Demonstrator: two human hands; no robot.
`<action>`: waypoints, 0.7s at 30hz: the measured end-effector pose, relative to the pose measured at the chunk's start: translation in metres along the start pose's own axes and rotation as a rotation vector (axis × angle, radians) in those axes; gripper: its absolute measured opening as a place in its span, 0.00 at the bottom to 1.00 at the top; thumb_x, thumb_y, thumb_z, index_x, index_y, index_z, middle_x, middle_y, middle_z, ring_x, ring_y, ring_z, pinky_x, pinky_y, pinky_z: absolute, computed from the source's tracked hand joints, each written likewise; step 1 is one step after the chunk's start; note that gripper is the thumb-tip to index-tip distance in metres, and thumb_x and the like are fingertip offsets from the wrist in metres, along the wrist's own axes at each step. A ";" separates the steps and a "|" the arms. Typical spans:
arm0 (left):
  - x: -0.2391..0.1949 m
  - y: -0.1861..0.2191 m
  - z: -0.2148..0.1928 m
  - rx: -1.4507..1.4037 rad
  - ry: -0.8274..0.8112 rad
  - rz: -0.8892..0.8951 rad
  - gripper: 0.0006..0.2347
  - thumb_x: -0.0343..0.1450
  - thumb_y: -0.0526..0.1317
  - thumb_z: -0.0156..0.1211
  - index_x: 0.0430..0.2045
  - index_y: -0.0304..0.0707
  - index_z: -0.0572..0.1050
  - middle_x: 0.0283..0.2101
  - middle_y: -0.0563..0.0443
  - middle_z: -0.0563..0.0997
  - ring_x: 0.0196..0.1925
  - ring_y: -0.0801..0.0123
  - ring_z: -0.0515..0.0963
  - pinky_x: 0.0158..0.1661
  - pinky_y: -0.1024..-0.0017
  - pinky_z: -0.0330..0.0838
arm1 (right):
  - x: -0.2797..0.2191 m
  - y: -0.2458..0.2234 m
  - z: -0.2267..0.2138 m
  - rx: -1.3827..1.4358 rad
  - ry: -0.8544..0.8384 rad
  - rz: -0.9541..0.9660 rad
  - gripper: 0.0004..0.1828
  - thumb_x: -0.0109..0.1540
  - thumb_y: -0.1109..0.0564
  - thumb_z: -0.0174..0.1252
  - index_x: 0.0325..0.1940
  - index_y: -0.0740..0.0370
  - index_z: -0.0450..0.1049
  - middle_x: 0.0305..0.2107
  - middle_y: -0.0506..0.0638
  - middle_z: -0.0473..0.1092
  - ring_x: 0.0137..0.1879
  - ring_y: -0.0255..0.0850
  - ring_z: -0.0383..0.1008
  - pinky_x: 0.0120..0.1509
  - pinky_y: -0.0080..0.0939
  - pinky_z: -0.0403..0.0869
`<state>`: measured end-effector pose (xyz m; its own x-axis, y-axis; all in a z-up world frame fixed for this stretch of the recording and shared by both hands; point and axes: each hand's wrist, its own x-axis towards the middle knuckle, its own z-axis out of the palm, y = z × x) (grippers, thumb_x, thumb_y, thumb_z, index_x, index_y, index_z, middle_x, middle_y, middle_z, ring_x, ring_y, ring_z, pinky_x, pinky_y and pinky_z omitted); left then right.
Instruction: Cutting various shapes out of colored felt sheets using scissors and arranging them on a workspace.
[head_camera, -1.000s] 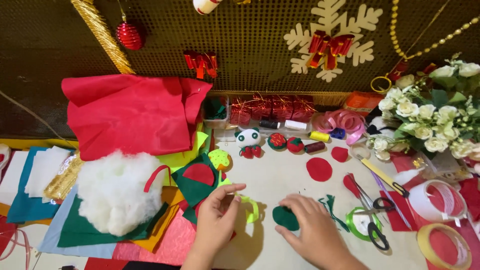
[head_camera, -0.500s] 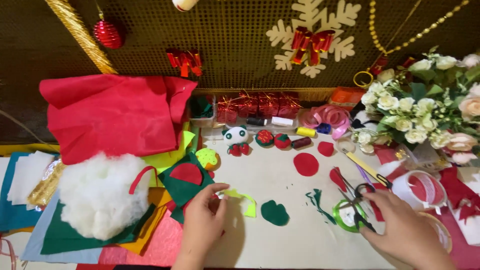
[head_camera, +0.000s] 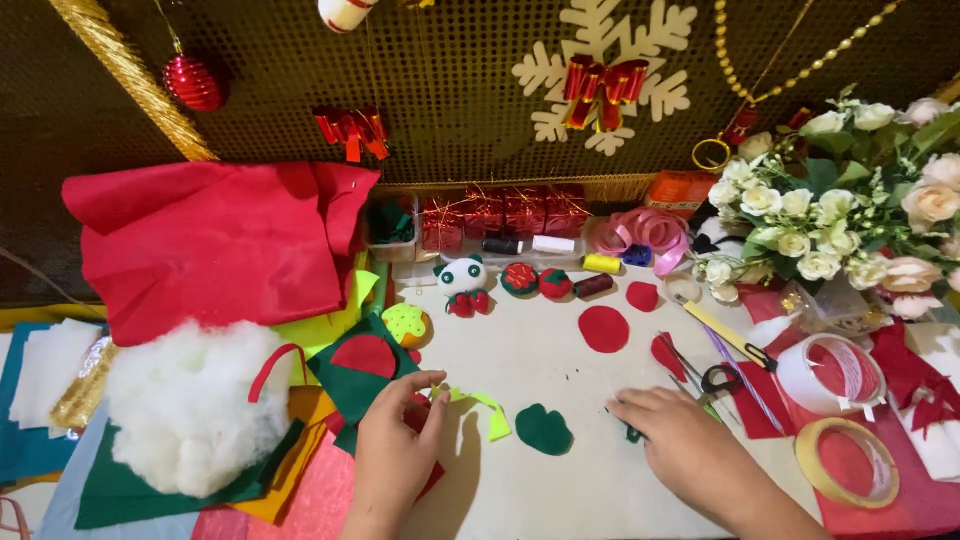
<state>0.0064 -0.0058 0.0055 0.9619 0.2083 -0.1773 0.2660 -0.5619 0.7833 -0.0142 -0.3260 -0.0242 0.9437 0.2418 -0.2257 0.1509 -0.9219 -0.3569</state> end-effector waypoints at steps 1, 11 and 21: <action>0.000 0.001 -0.001 -0.002 -0.001 -0.003 0.10 0.68 0.39 0.66 0.42 0.48 0.84 0.39 0.58 0.86 0.30 0.76 0.81 0.35 0.78 0.78 | 0.000 0.004 0.005 -0.002 -0.003 0.001 0.33 0.51 0.67 0.49 0.60 0.50 0.76 0.61 0.38 0.72 0.68 0.38 0.68 0.73 0.41 0.64; 0.001 -0.002 0.002 -0.046 0.004 0.063 0.08 0.67 0.39 0.67 0.39 0.46 0.85 0.33 0.56 0.85 0.27 0.76 0.79 0.30 0.79 0.76 | 0.027 -0.016 0.003 0.113 0.238 0.093 0.13 0.55 0.60 0.60 0.39 0.50 0.86 0.42 0.37 0.82 0.46 0.34 0.82 0.55 0.34 0.78; 0.000 0.000 0.000 0.006 -0.047 0.046 0.08 0.68 0.40 0.66 0.39 0.49 0.85 0.32 0.57 0.85 0.28 0.76 0.79 0.30 0.80 0.76 | 0.058 -0.030 -0.004 -0.021 0.022 -0.087 0.15 0.61 0.52 0.55 0.47 0.49 0.84 0.43 0.36 0.80 0.54 0.33 0.75 0.60 0.36 0.73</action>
<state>0.0063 -0.0061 0.0057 0.9749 0.1444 -0.1694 0.2220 -0.5746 0.7878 0.0372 -0.2855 -0.0233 0.9329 0.3149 -0.1748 0.2385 -0.9038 -0.3555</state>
